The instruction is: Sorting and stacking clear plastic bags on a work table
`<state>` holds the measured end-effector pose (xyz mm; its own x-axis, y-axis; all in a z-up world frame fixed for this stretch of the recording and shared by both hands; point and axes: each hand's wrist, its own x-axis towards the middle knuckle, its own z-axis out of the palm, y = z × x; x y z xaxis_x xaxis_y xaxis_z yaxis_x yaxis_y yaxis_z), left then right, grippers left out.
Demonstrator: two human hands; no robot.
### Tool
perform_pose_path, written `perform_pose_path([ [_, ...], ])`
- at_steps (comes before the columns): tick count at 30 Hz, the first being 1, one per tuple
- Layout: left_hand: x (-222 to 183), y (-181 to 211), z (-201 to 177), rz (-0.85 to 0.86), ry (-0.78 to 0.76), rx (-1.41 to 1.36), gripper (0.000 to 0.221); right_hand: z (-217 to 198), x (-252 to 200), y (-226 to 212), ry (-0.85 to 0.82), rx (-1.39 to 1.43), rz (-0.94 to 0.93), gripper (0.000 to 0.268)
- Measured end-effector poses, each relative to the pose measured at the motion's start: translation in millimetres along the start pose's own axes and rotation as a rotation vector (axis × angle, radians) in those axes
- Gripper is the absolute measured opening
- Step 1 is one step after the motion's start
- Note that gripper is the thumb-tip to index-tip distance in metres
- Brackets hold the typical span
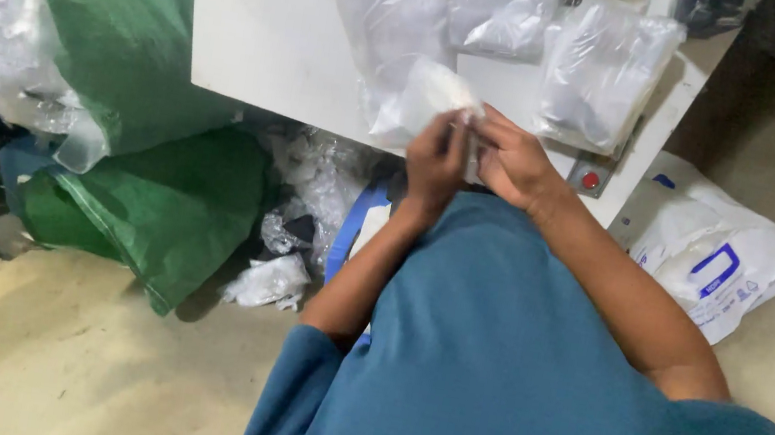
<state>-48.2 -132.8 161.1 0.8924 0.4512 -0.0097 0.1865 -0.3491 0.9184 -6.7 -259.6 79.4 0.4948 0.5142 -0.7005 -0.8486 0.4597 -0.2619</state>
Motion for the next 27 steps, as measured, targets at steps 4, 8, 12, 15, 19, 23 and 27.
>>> perform_pose_path([
  [4,-2,58,-8,0.071,-0.508,-0.24,0.025,-36,19,-3,0.128,-0.3,-0.048,0.033],
  [8,49,-44,-32,-0.041,-0.233,-0.347,0.018,-6,6,-38,0.147,-0.967,-0.239,0.043],
  [12,106,-180,-45,-0.284,0.301,-0.14,0.062,22,49,-27,0.362,-1.32,-0.921,0.018],
  [15,127,-197,-57,-0.488,0.164,-0.092,0.097,21,128,9,0.263,-0.882,-0.693,0.047],
  [19,167,-124,-87,-0.756,-0.196,-0.437,0.072,70,160,-6,0.595,-0.661,-0.474,0.052],
  [23,150,-91,-121,-0.664,-0.31,-0.536,0.045,122,90,-46,0.23,-0.124,-0.236,0.043],
  [27,95,-51,-170,-0.529,-0.825,-0.263,0.059,143,0,-55,0.073,-0.46,0.077,0.031],
])
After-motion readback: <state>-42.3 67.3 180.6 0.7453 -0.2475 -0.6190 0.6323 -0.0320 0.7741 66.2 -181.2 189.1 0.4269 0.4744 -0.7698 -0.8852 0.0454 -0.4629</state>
